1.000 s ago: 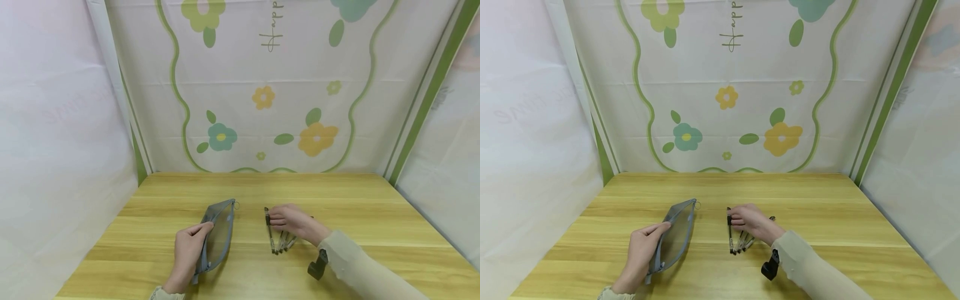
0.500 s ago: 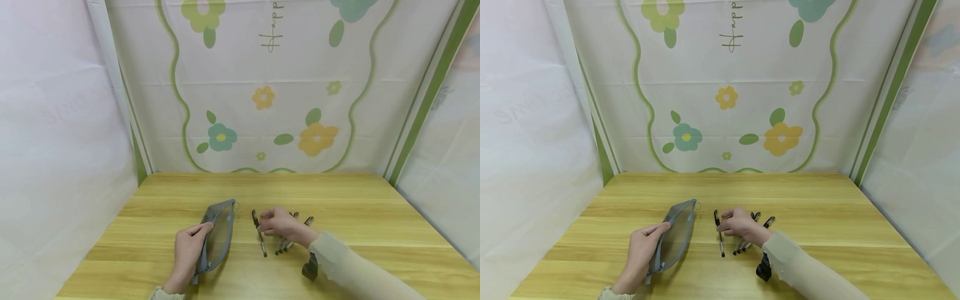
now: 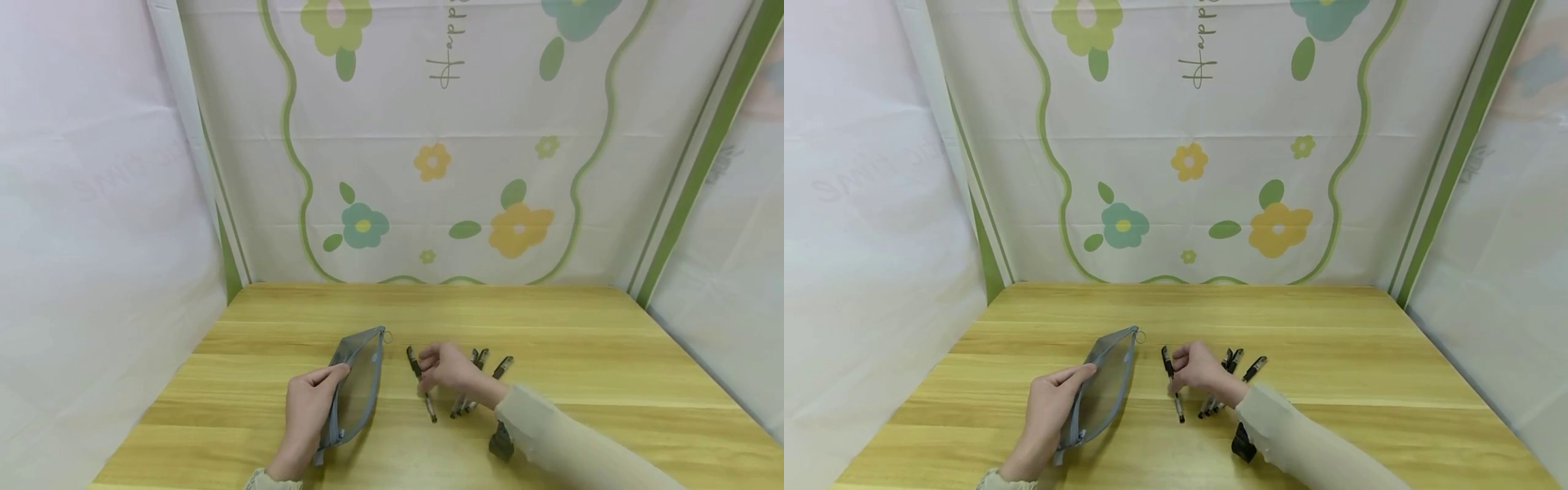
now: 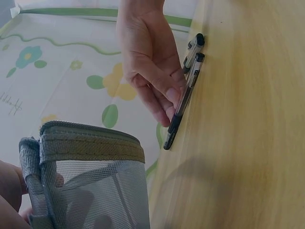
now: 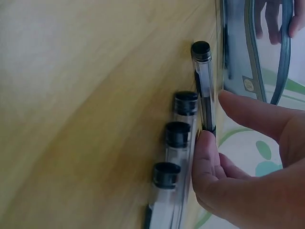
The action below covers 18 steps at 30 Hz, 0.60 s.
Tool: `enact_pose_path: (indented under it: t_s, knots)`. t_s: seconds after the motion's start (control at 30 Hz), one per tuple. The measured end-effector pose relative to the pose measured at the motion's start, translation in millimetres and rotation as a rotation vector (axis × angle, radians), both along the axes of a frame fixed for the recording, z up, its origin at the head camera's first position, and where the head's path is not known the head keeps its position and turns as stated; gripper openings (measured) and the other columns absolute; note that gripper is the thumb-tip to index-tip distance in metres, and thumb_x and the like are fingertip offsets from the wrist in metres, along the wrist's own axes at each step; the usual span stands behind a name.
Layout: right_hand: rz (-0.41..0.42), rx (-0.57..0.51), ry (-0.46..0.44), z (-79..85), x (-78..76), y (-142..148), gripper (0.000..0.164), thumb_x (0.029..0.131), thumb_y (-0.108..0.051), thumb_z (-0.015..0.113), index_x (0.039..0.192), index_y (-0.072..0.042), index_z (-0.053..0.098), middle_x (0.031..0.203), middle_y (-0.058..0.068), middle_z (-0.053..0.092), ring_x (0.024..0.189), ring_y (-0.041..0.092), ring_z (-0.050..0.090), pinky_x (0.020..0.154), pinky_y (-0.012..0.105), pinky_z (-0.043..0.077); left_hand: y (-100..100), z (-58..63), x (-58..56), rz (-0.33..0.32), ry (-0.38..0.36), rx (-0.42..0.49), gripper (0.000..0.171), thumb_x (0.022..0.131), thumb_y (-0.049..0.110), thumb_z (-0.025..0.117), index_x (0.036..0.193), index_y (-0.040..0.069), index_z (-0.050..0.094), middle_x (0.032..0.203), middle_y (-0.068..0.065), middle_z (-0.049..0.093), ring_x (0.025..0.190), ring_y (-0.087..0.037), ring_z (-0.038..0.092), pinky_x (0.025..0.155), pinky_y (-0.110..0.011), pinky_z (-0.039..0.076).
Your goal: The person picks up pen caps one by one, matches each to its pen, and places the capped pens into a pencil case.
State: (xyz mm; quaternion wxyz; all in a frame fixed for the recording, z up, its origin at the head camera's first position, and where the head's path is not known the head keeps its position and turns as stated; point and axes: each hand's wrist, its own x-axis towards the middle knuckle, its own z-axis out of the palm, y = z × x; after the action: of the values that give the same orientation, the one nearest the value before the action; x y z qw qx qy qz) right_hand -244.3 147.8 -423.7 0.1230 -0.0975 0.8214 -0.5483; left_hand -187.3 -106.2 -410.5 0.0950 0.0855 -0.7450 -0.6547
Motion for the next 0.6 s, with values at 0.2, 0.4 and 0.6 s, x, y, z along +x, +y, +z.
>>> enact_pose_path:
  t_s: [0.2,0.4,0.6]
  knots:
    - [0.026,0.024,0.024,-2.0,-0.1,0.7,0.054,0.068,0.011,0.081,0.118,0.012,0.059,0.1,0.014,0.062,0.086,0.022,0.06,0.079,0.035,0.056,1.3,1.5,1.2,-0.007,0.0,0.0,0.019,0.086,0.018,0.075,0.098,0.004,0.078,0.104,-0.007,0.072,0.117,-0.031,0.059,0.102,-0.048,0.043]
    - [0.043,0.032,0.046,-3.2,-0.6,0.6,0.042,0.069,0.01,0.082,0.108,0.01,0.065,0.092,0.014,0.065,0.08,0.02,0.062,0.073,0.032,0.057,1.9,1.7,1.4,-0.008,0.0,-0.006,0.019,0.086,0.019,0.076,0.098,0.005,0.079,0.103,-0.006,0.073,0.116,-0.03,0.059,0.102,-0.047,0.043]
    - [0.074,0.079,0.124,-4.0,0.3,-6.3,0.03,0.069,0.008,0.082,0.095,0.007,0.069,0.08,0.01,0.067,0.07,0.018,0.063,0.064,0.031,0.057,0.7,-0.4,0.6,-0.011,0.005,-0.009,0.019,0.086,0.019,0.076,0.098,0.004,0.078,0.103,-0.006,0.073,0.117,-0.031,0.059,0.103,-0.048,0.042]
